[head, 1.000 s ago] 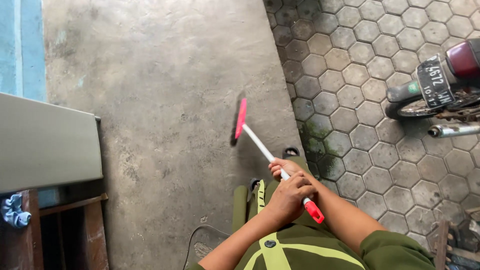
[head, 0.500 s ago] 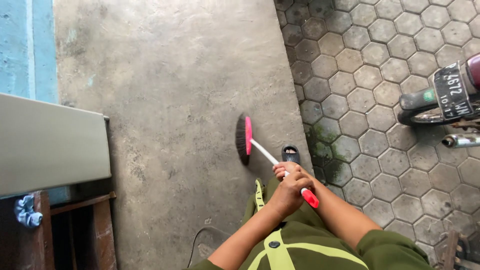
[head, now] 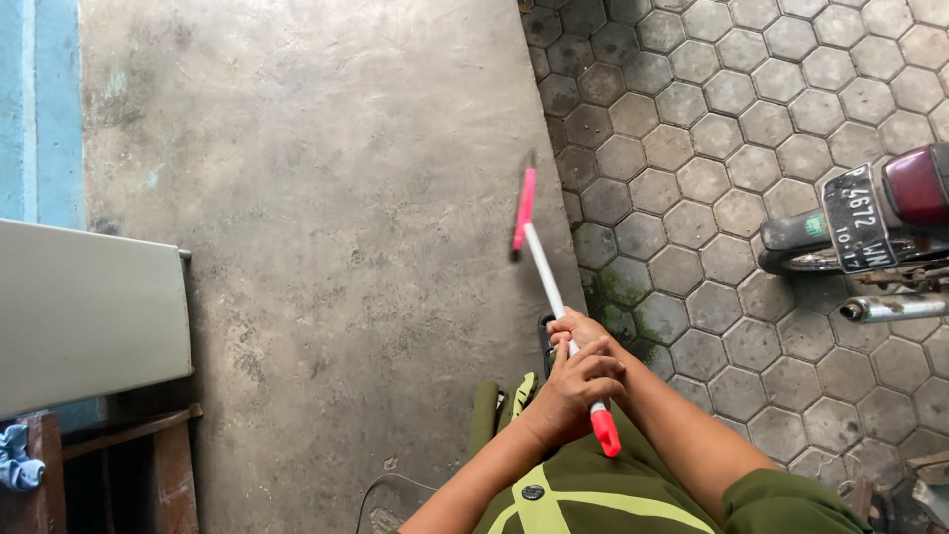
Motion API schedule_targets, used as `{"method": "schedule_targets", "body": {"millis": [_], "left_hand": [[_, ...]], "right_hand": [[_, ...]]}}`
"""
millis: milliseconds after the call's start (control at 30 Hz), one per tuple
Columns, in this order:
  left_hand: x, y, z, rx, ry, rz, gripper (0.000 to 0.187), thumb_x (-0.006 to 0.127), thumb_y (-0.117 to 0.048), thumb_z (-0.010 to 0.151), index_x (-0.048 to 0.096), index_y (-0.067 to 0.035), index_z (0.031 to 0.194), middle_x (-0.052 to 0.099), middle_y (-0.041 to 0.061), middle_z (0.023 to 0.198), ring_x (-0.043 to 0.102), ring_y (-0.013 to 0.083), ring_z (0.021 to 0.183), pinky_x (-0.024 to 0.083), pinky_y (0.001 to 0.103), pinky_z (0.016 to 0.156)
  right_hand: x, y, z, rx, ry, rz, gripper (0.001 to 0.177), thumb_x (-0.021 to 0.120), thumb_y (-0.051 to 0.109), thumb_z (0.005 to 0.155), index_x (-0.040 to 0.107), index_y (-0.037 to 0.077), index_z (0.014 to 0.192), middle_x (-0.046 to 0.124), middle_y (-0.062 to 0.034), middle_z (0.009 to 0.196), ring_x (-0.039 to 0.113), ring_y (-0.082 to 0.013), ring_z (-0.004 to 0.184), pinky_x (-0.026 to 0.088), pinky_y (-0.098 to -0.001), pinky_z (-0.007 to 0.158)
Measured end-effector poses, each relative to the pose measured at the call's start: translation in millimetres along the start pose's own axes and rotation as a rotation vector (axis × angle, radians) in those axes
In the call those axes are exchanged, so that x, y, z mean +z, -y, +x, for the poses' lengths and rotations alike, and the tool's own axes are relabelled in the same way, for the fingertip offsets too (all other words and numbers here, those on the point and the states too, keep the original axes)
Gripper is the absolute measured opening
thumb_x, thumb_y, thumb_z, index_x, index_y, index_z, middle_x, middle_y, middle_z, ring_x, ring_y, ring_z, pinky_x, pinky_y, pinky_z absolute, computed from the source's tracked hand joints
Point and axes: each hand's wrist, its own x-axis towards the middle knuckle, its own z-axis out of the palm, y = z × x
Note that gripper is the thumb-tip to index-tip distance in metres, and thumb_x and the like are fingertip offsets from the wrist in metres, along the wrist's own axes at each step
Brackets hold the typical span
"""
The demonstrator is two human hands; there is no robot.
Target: The person sweeps a concrete floor with a pink-handled broom in a garage-like area. The person moves the broom back and forth across the floor, gathering debris toward the edge of the space.
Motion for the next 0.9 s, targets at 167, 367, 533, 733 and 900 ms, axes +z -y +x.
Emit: {"method": "schedule_targets", "body": {"millis": [167,367,533,733,900], "left_hand": [[53.6,49.9,-8.1,-0.149,0.112,-0.044,0.021,0.078,-0.015,0.083,0.069,-0.029,0.096,0.068,-0.002,0.126,0.054,0.0321,0.145,0.017,0.071,0.118],[58.8,76.6,10.4,-0.263,0.142,-0.093,0.018,0.077,-0.020,0.088,0.068,-0.031,0.099,0.066,-0.007,0.130,0.050,0.0282,0.147,0.018,0.067,0.115],[98.8,94.8,24.9,-0.208,0.145,-0.264,0.017,0.076,-0.025,0.091,0.067,-0.035,0.102,0.065,-0.006,0.133,0.050,0.0245,0.149,0.008,0.061,0.124],[107.5,89.5,55.7,-0.156,0.126,-0.363,0.022,0.077,-0.022,0.085,0.067,-0.036,0.099,0.065,-0.007,0.135,0.051,0.0223,0.149,0.005,0.062,0.128],[66.9,80.5,73.1,-0.157,0.069,-0.299,0.019,0.062,-0.015,0.093,0.065,-0.031,0.101,0.065,-0.003,0.139,0.056,0.0251,0.144,0.015,0.059,0.128]], "right_hand": [[15.7,11.1,0.5,0.059,0.172,0.277,0.013,0.052,-0.001,0.101,0.049,0.007,0.110,0.034,0.0085,0.071,0.034,0.0005,0.052,0.025,-0.0081,0.042],[4.8,-16.0,48.3,-0.109,0.271,0.668,0.014,0.050,0.014,0.102,0.039,0.015,0.093,0.034,0.0068,0.065,0.027,-0.0006,0.049,0.021,-0.0101,0.039],[-51.7,-5.8,72.6,-0.251,0.313,0.974,0.030,0.049,0.027,0.103,0.032,0.021,0.079,0.034,0.0055,0.060,0.020,-0.0015,0.046,0.018,-0.0117,0.037],[-73.2,36.6,66.8,-0.471,0.404,1.373,0.054,0.048,0.043,0.104,0.021,0.030,0.059,0.035,0.0036,0.054,0.012,-0.0026,0.043,0.013,-0.0138,0.034],[-14.2,108.5,4.1,0.028,-0.120,-0.043,0.012,0.049,0.013,0.104,0.048,0.001,0.103,0.027,0.0077,0.066,0.031,-0.0021,0.049,0.024,-0.0123,0.045]]}}
